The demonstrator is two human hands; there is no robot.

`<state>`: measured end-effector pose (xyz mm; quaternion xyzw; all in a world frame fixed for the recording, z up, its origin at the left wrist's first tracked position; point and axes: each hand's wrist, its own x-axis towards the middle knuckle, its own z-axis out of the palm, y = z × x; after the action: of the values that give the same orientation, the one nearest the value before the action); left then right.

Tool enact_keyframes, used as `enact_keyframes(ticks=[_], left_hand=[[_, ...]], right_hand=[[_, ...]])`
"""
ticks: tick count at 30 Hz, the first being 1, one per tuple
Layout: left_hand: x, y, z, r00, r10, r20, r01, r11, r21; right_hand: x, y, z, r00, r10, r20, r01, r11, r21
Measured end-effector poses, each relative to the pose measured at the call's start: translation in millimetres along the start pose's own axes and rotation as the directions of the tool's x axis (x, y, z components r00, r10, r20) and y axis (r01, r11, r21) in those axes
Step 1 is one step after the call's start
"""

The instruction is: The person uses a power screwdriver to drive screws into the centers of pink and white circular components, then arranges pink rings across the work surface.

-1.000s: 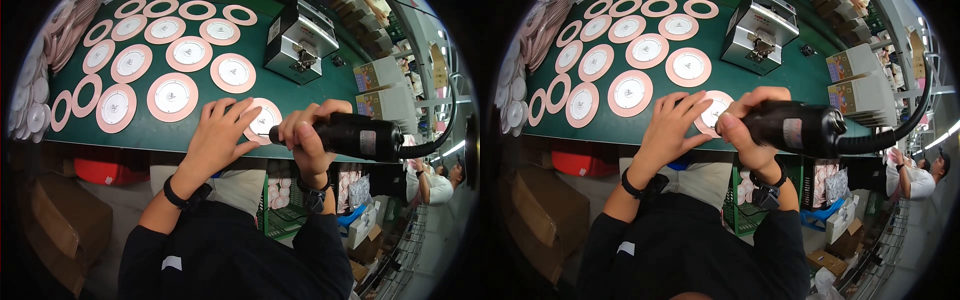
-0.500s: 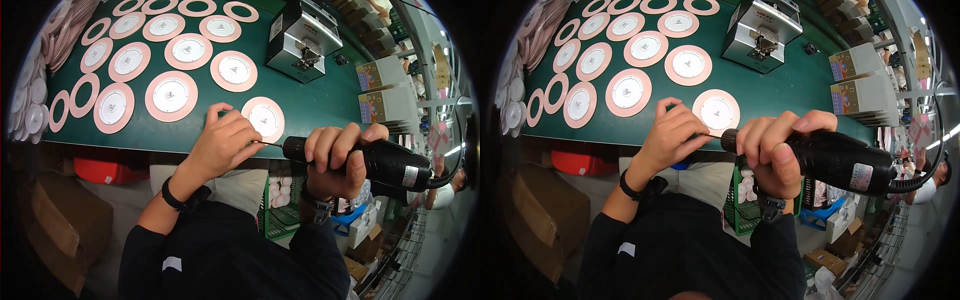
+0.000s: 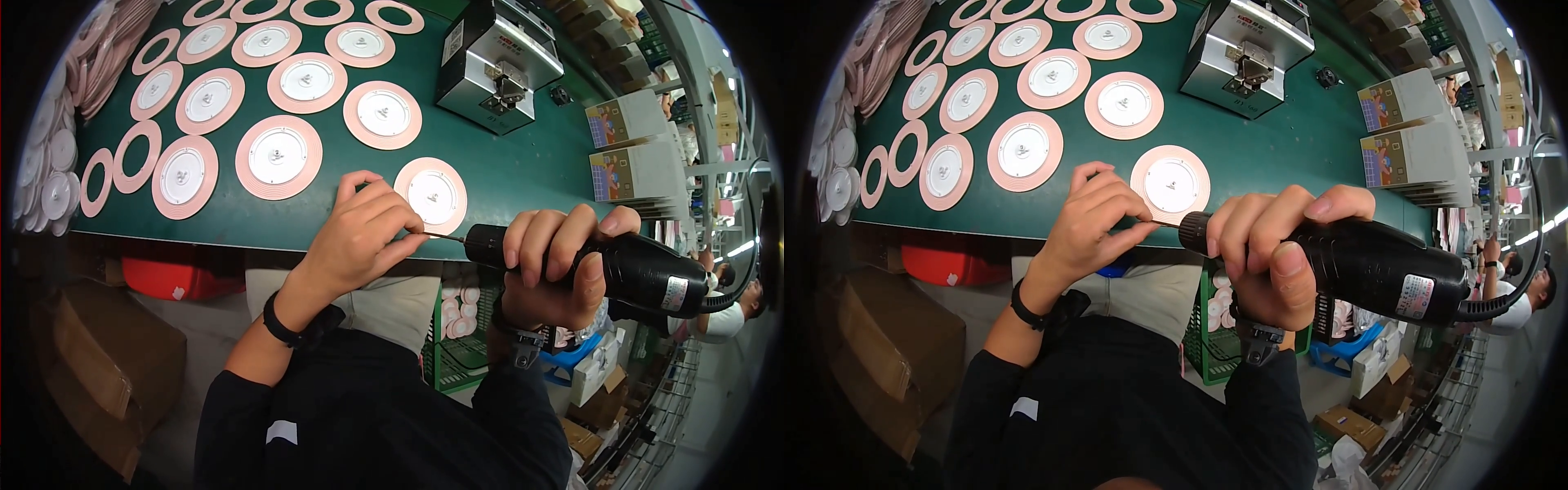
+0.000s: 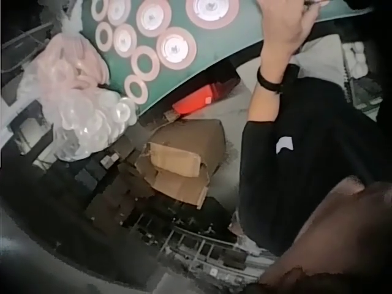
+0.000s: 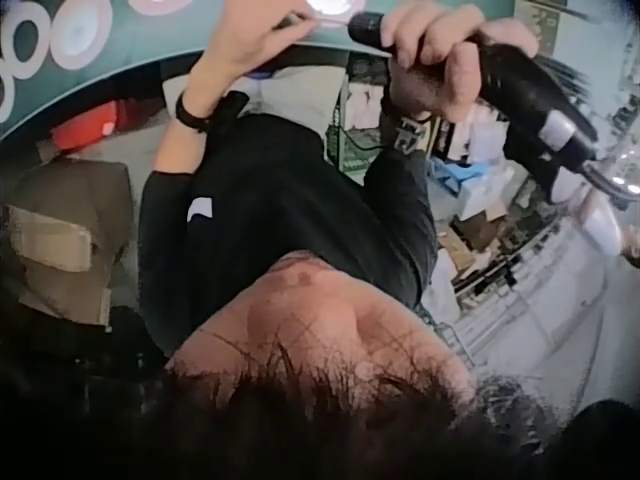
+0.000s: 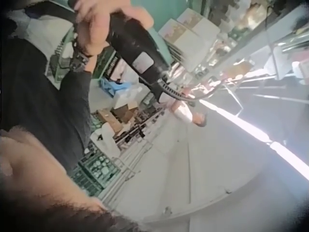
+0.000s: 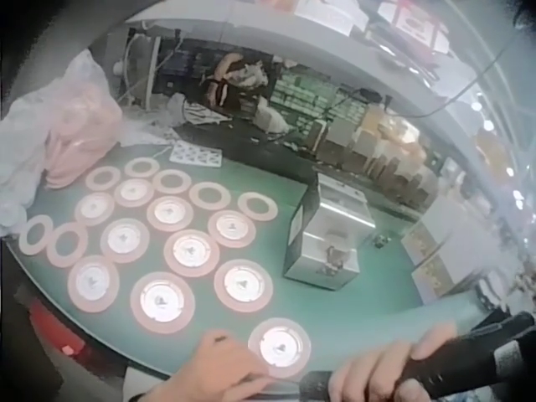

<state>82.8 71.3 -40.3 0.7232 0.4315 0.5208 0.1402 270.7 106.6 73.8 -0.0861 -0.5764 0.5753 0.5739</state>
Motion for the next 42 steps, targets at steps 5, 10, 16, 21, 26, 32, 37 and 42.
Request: enact_keyframes(ticks=[5,10,16,21,26,32,37,42], left_hand=[[1,0,1,1.000,-0.002,0.011,0.002,1.000,0.009],[5,3,7,0.999,0.033,0.011,-0.033,0.999,-0.018],[3,5,-6,0.997,0.037,0.072,-0.040,0.998,0.046],[9,9,-2,0.998,-0.030,0.059,0.025,0.996,0.084],[17,7,2,0.985,-0.115,0.125,0.098,0.986,0.134],[13,9,5,0.959,-0.171,0.228,0.109,0.958,0.264],[6,8,1,0.955,-0.197,0.224,0.131,0.951,0.280],[6,8,4,0.961,-0.184,0.205,0.125,0.954,0.271]], right_hand=[[2,3,-4,0.997,-0.046,0.058,0.048,0.998,-0.034],[0,2,-9,0.993,-0.078,0.090,0.082,0.995,-0.050],[3,13,-1,0.992,0.111,-0.065,-0.119,0.985,-0.123],[4,19,-4,0.986,0.141,-0.091,-0.147,0.986,-0.073],[8,19,-8,0.996,0.010,-0.087,-0.023,0.987,-0.157],[12,28,-3,0.998,0.044,-0.054,-0.053,0.983,-0.173],[10,28,2,0.998,0.054,-0.020,-0.057,0.973,-0.223],[8,29,1,0.997,0.077,-0.028,-0.081,0.958,-0.274]])
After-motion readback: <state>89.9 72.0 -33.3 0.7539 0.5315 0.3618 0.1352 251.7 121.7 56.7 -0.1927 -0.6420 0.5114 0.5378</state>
